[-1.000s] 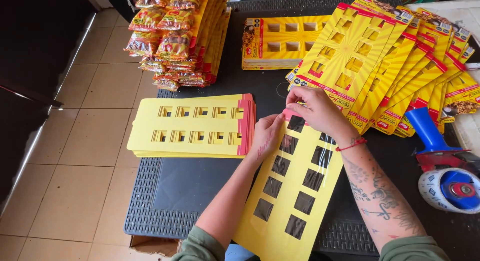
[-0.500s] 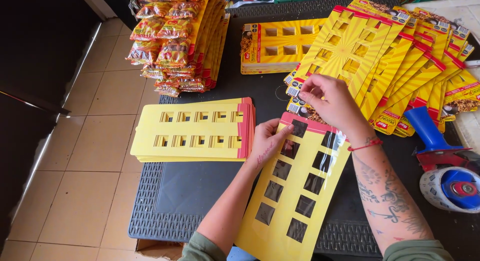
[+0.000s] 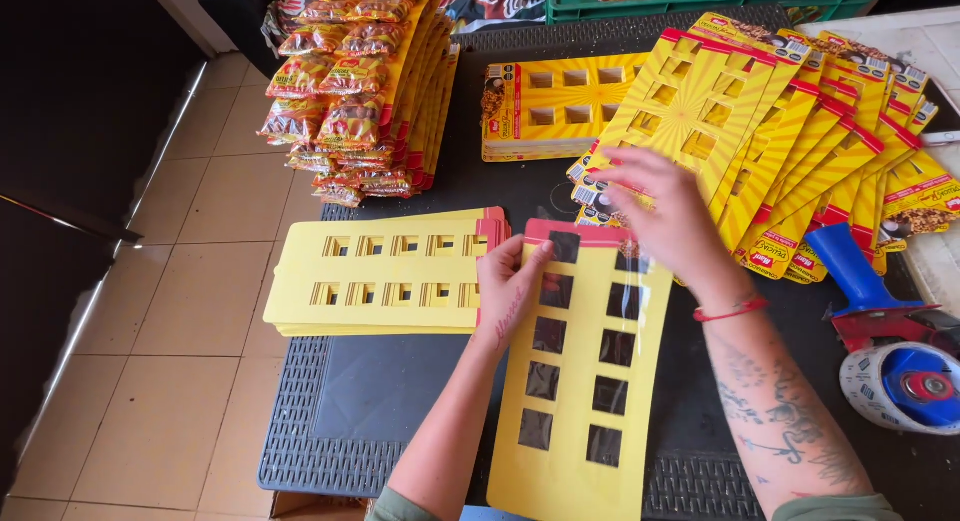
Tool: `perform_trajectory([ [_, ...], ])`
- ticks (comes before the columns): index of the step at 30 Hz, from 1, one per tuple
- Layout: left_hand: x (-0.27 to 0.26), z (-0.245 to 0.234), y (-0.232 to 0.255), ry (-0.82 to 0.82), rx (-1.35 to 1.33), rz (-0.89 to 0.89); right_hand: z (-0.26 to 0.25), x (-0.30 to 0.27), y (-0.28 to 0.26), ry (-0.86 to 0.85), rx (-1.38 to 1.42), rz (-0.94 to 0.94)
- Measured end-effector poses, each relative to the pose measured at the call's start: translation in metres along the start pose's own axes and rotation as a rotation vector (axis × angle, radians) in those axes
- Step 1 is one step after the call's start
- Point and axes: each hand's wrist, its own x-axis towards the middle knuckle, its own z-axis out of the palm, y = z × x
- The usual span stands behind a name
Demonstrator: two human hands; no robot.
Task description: The person applies adhesive tape to yellow cardboard display templates using a tape dispenser, manually smoothing the tape over the rectangular cutouts and folding tabs.
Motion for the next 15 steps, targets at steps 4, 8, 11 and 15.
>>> perform_trajectory([
  [4, 0.006, -0.01, -0.014, 0.121, -0.068, 0.051, -0.029, -0.009, 0.002, 0.051, 0.204, 0.148],
  [8, 0.0, -0.005, 0.015, 0.169, -0.082, 0.096, -0.02, -0.007, 0.0, -0.037, 0.316, 0.225],
  [11, -0.002, -0.006, 0.01, 0.218, -0.082, 0.07, -0.002, -0.005, 0.01, -0.05, 0.335, 0.241],
  [15, 0.0, -0.006, 0.01, 0.238, -0.071, 0.098, 0.007, -0.002, 0.032, 0.069, 0.351, 0.156],
])
